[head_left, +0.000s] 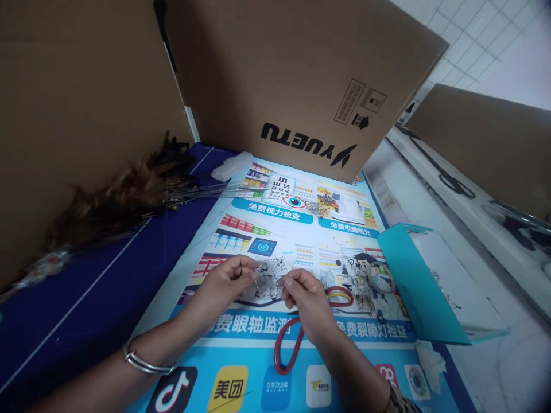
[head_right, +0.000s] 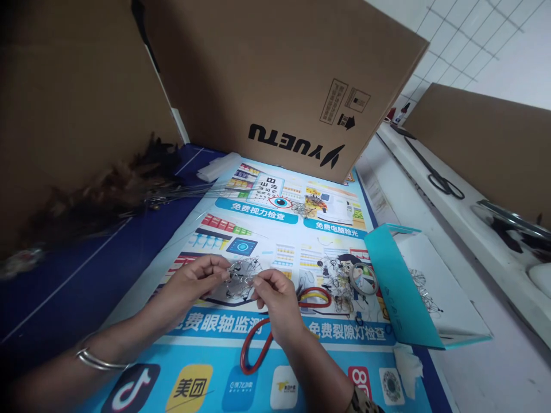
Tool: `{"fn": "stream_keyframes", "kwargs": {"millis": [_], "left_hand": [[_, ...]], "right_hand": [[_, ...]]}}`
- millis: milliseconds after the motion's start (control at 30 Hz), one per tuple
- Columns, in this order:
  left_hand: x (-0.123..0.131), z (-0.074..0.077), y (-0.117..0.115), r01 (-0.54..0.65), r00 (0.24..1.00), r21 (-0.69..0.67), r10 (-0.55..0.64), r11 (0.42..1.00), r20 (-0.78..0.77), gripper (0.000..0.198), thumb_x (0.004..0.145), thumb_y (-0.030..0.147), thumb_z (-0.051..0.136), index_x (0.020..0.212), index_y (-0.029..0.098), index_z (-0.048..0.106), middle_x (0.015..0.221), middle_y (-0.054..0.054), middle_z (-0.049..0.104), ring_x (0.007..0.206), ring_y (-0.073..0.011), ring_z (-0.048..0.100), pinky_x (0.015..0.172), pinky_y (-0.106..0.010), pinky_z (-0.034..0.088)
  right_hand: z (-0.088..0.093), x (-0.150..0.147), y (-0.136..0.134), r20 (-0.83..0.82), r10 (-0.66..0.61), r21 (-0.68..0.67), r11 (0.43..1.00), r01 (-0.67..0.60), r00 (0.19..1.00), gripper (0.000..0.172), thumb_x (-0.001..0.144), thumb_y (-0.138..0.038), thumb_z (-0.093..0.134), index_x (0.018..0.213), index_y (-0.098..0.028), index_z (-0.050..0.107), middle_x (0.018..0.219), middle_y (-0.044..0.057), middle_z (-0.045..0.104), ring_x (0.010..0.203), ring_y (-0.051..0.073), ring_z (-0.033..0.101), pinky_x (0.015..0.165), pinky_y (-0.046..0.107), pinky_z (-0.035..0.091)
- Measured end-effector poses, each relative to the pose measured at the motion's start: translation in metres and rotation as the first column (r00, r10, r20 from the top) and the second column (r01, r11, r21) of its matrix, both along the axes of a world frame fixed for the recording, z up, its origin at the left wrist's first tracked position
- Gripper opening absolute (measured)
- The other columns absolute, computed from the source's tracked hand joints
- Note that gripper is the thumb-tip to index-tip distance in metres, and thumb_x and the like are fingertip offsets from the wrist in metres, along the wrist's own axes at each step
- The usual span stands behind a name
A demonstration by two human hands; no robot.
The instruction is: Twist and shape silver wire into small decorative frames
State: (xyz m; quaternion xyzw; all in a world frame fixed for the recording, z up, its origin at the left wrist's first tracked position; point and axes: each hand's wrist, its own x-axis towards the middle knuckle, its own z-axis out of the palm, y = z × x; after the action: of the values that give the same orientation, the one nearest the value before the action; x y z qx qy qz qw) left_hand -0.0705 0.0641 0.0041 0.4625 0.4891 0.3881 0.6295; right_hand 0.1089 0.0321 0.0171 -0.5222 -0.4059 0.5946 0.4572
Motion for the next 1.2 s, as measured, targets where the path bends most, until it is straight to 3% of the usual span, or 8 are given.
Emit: {"fn": "stream_keyframes", "kwargs": {"millis": [100,267,333,433,600,833,1033,1200], "left_hand": [[0.0,0.019,-0.001,-0.003,1.0,0.04,0.003,0.999,0.013,0.02,0.075,0.029,0.06,0.09,0.018,0.054,0.062,0.006,0.048,0.05,-0.0064,0.039,0.047,-0.018,0.029],[0.007,0.065,-0.005,0.016,0.999,0.159,-0.008,0.987,-0.048,0.017,0.073,0.027,0.061,0.086,0.017,0.056,0.059,0.006,0.048,0.05,-0.007,0.04,0.047,-0.019,0.03],[0.011,0.08,-0.007,-0.003,0.998,0.189,0.016,0.982,-0.068,0.018,0.071,0.026,0.061,0.086,0.017,0.056,0.06,0.005,0.05,0.05,-0.0074,0.041,0.046,-0.019,0.03],[0.016,0.094,-0.008,-0.045,0.999,0.215,0.047,0.976,-0.006,0.018,0.071,0.024,0.062,0.086,0.017,0.057,0.059,0.005,0.049,0.047,-0.0064,0.038,0.044,-0.019,0.028],[0.024,0.108,-0.005,-0.112,0.969,0.206,0.061,0.972,0.24,0.014,0.075,0.021,0.06,0.088,0.016,0.056,0.061,0.005,0.046,0.045,-0.004,0.034,0.043,-0.017,0.027],[0.033,0.106,0.001,-0.116,0.86,0.039,0.081,0.992,0.505,0.015,0.074,0.016,0.063,0.088,0.016,0.056,0.061,0.006,0.04,0.044,-0.0016,0.033,0.04,-0.014,0.025],[0.045,0.087,0.004,-0.032,0.776,-0.091,0.082,0.995,0.626,0.017,0.074,0.015,0.064,0.088,0.016,0.055,0.057,0.007,0.035,0.043,-0.0011,0.032,0.039,-0.013,0.026],[0.049,0.081,0.006,-0.036,0.782,-0.067,0.07,0.997,0.619,0.017,0.075,0.015,0.063,0.089,0.016,0.055,0.057,0.007,0.036,0.043,-0.0014,0.032,0.04,-0.012,0.027]], "right_hand": [[0.011,0.001,-0.004,-0.081,0.019,0.017,1.0,-0.018,0.997,0.019,0.078,-0.036,0.059,0.08,-0.017,0.057,0.059,-0.001,0.057,0.05,0.008,0.046,0.049,0.02,0.035],[0.036,0.005,-0.011,-0.091,0.051,0.097,0.994,-0.042,0.995,0.016,0.077,-0.033,0.059,0.078,-0.017,0.058,0.074,0.003,0.063,0.056,0.009,0.05,0.051,0.022,0.036],[0.046,0.008,-0.013,-0.088,0.043,0.133,0.991,-0.031,0.995,0.015,0.077,-0.032,0.059,0.078,-0.017,0.059,0.069,0.001,0.062,0.055,0.009,0.049,0.05,0.021,0.035],[0.062,0.014,-0.014,-0.107,0.047,0.172,0.985,-0.028,0.993,0.013,0.078,-0.03,0.059,0.079,-0.018,0.059,0.061,-0.001,0.058,0.052,0.008,0.048,0.048,0.02,0.032],[0.091,0.025,-0.011,-0.126,-0.003,0.286,0.958,0.039,0.992,0.013,0.079,-0.03,0.059,0.077,-0.017,0.058,0.076,0.002,0.062,0.057,0.009,0.049,0.05,0.021,0.034],[0.094,0.036,-0.001,-0.177,-0.087,0.29,0.947,0.136,0.98,0.013,0.077,-0.03,0.062,0.079,-0.017,0.06,0.071,0.0,0.056,0.057,0.007,0.045,0.05,0.02,0.033],[0.094,0.04,0.001,-0.244,-0.004,0.234,0.97,0.062,0.97,0.015,0.074,-0.03,0.065,0.078,-0.017,0.06,0.079,0.003,0.061,0.061,0.009,0.049,0.05,0.02,0.034],[0.101,0.046,-0.001,-0.292,0.068,0.241,0.971,0.004,0.954,0.013,0.075,-0.028,0.064,0.078,-0.017,0.058,0.084,0.005,0.063,0.06,0.008,0.051,0.049,0.02,0.033]]}}
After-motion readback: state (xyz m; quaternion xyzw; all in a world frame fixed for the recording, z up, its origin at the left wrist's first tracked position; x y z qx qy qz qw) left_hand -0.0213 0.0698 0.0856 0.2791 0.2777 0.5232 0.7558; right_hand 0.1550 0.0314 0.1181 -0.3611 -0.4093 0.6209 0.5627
